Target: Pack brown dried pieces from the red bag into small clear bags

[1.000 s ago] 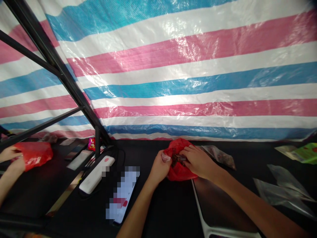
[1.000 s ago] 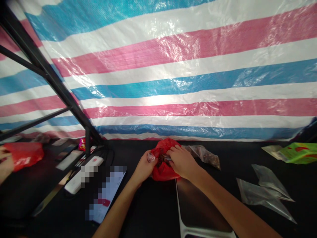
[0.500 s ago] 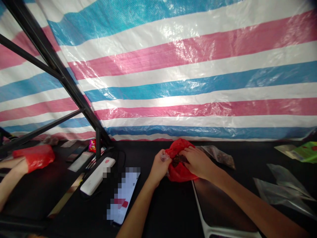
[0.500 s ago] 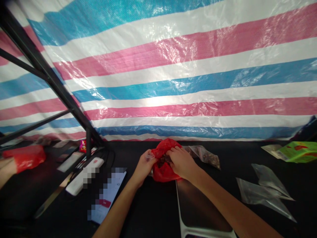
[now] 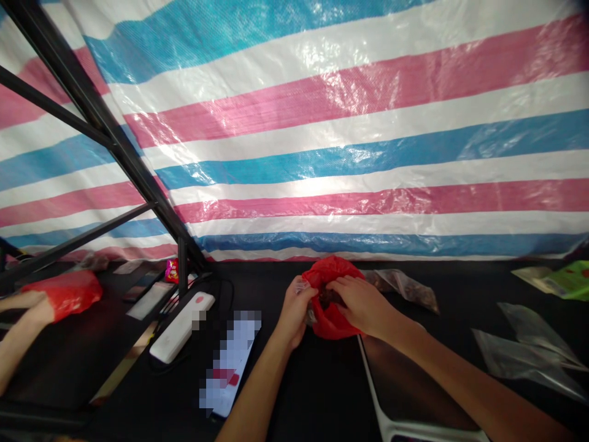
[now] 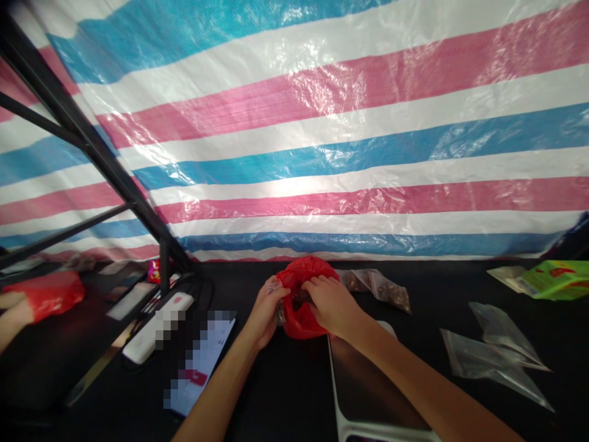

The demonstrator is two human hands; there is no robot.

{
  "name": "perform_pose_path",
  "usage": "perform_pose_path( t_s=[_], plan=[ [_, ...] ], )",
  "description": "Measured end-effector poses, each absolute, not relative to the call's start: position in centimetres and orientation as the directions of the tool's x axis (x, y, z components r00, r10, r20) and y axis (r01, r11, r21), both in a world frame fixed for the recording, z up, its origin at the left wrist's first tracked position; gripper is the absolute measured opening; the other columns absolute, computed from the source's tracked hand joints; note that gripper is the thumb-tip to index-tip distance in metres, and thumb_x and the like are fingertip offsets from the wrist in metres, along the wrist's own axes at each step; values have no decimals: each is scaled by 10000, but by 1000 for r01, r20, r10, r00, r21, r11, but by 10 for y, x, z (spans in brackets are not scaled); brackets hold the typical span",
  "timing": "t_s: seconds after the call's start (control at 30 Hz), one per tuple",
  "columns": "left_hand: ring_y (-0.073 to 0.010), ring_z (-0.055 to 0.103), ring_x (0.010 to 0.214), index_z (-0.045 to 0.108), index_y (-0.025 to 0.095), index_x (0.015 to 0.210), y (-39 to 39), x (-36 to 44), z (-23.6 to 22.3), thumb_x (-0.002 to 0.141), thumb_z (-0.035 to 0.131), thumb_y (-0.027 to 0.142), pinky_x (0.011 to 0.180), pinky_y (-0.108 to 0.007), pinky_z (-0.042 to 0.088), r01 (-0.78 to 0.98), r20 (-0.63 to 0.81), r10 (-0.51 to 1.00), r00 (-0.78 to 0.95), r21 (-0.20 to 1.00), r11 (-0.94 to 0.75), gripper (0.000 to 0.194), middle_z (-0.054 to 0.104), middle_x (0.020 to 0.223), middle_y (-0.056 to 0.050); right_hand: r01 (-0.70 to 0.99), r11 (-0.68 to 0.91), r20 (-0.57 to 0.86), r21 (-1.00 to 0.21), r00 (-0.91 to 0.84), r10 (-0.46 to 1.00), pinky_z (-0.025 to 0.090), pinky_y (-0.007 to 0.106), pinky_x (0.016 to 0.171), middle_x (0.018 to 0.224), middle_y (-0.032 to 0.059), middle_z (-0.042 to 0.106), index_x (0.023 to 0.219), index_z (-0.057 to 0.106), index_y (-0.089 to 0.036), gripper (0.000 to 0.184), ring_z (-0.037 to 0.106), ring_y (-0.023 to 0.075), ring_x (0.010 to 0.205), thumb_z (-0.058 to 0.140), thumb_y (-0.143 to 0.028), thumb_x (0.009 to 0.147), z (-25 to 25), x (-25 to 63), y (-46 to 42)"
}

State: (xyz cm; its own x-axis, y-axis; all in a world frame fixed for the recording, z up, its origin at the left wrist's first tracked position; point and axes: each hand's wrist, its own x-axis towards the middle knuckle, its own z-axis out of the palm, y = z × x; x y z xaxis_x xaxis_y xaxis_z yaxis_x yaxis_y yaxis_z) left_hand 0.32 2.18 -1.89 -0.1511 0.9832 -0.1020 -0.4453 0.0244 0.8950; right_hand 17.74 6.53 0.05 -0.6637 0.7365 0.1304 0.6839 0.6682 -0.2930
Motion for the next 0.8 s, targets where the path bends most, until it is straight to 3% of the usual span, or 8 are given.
perform_pose_path(
  t_s=[0.17, 0.27, 0.4, 0.53, 0.63, 0.8],
  plan=[
    [-168, 649, 791, 611, 185, 947, 23, 2, -19, 722, 754, 207, 803, -297, 512, -398, -77, 989, -125, 917, 21, 267, 681, 884, -14, 693, 622, 116, -365, -629, 769, 486, 364, 847, 1026, 108, 782, 1043, 751, -182, 240, 711, 289, 964, 604, -175, 854, 5, 176, 64],
    [-172, 618, 807, 607, 193, 909, 25, -2, -22, 755, 755, 221, 812, -306, 503, -74, 72, 955, -289, 992, -98, 216, 616, 883, -14, 658, 579, 109, -482, -611, 784, 475, 317, 757, 941, 53, 787, 1027, 739, -225, 218, 715, 240, 875, 587, -196, 873, 8, 177, 65],
    [-196, 607, 955, 629, 203, 1021, 26, -9, -27, 790, 751, 178, 923, -346, 495, 385, 348, 822, -452, 907, -172, 262, 557, 1054, -48, 634, 500, 91, -591, -563, 822, 482, 313, 726, 960, 28, 790, 1083, 722, -254, 215, 718, 227, 849, 601, -272, 906, 14, 181, 67],
    [-166, 606, 835, 565, 206, 1059, 28, -13, -34, 852, 702, 186, 810, -296, 496, 338, 278, 876, -395, 930, -142, 249, 584, 924, 0, 593, 496, 152, -634, -533, 832, 504, 329, 731, 975, 27, 784, 1098, 708, -256, 218, 716, 230, 838, 580, -369, 963, 27, 183, 68],
    [-146, 583, 745, 562, 212, 1006, 29, -11, -37, 872, 673, 195, 714, -253, 456, 303, 210, 942, -262, 944, -127, 175, 595, 827, 32, 558, 570, 255, -603, -542, 801, 526, 343, 823, 1115, 35, 776, 1202, 693, -268, 273, 719, 236, 952, 579, -295, 956, 36, 183, 64],
    [-173, 609, 876, 598, 229, 1015, 25, -8, -38, 830, 655, 102, 798, -272, 450, 468, 285, 949, -133, 862, -193, 231, 644, 928, 9, 591, 691, 318, -417, -617, 720, 534, 381, 919, 1152, 85, 740, 1142, 715, -231, 264, 700, 256, 1033, 581, -169, 923, 41, 179, 53]
  ],
)
